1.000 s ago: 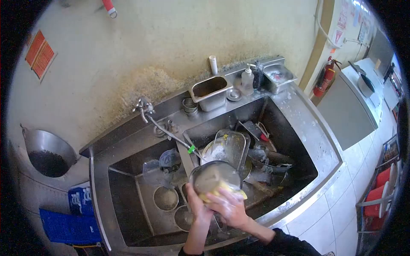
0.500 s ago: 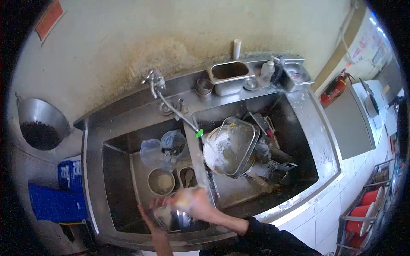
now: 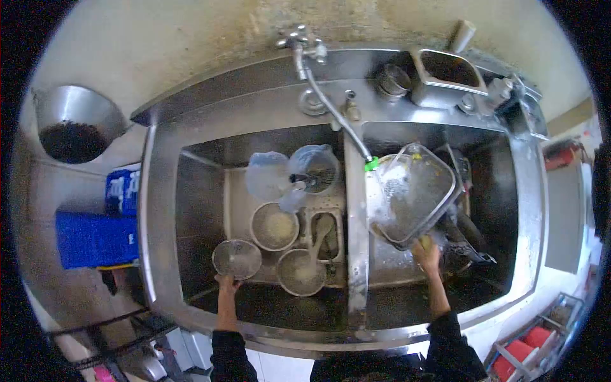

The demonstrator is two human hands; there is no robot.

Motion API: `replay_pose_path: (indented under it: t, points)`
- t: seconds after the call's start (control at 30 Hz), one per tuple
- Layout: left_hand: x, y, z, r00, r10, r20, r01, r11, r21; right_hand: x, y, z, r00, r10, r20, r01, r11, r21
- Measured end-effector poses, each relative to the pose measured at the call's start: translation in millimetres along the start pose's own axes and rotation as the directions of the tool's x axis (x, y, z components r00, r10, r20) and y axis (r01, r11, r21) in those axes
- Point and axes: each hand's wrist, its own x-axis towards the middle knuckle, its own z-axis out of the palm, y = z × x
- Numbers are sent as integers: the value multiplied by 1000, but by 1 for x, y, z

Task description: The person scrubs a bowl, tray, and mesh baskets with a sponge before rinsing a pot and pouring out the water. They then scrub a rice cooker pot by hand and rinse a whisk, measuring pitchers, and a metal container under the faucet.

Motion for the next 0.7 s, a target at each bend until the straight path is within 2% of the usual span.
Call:
replay_pose_path:
  t: [0.03, 0.07, 0.1, 0.13, 0.23, 0.27, 0.3, 0.33, 0.37, 0.4, 0.43, 0.47, 0.5, 0.53, 0.57, 0.6, 0.63, 0.7]
  points:
    - [11, -4, 11, 1000, 7, -7, -6, 996, 87, 6, -9, -2, 994, 108, -19, -96, 939, 329]
    - [17, -9, 22, 1000, 19, -10, -17, 984, 175, 9, -15, 3, 989, 91, -118, -52, 954, 295]
    - [20, -13, 31, 999, 41, -18, -35, 965, 260, 11, -22, 7, 974, 72, -215, -16, 967, 253]
    - [19, -17, 40, 996, 77, -35, -60, 933, 355, 17, -22, 11, 934, -122, -336, 62, 981, -186]
    - [-10, -7, 61, 961, 238, -139, -104, 779, 618, -4, -118, -30, 949, 66, -309, -148, 957, -248]
    - [-33, 6, 69, 918, 345, -197, -128, 727, 675, -11, -138, -46, 946, 20, -325, -124, 944, -305]
    - [-62, 21, 78, 822, 511, -251, -223, 694, 685, -16, -157, -62, 941, -27, -339, -101, 930, -354]
    - [-92, 37, 84, 673, 688, -271, -410, 652, 637, -19, -172, -77, 932, -75, -356, -78, 915, -396]
    - [-131, 56, 91, 539, 807, -243, -633, 578, 515, -21, -180, -92, 919, -92, -384, -91, 896, -434]
    - [-178, 73, 100, 496, 858, -133, -812, 513, 278, -29, -189, -113, 900, -193, -391, -4, 893, -450]
    - [-225, 89, 110, 445, 895, -20, -895, 445, -7, -39, -199, -137, 868, -296, -398, 82, 877, -473]
    - [-273, 97, 120, 402, 897, 183, -890, 430, -153, -45, -207, -162, 855, -337, -393, 119, 866, -485]
    - [-315, 101, 131, 313, 872, 375, -854, 432, -291, -51, -210, -188, 884, -330, -332, 151, 872, -465]
    - [-348, 104, 149, 193, 789, 584, -845, 436, -310, -55, -213, -214, 895, -393, -211, 256, 840, -478]
    - [-373, 100, 175, 71, 736, 673, -824, 423, -376, -55, -218, -239, 889, -450, -87, 359, 801, -479]
    - [-400, 106, 201, -43, 789, 613, -878, 263, -400, -51, -223, -261, 887, -459, 54, 438, 797, -415]
    - [-423, 108, 221, -164, 822, 545, -906, 92, -412, -46, -223, -279, 825, -544, 154, 559, 743, -368]
    - [-435, 94, 265, -48, 836, 547, -920, 177, -350, -30, -220, -305, 719, -598, 355, 689, 681, -249]
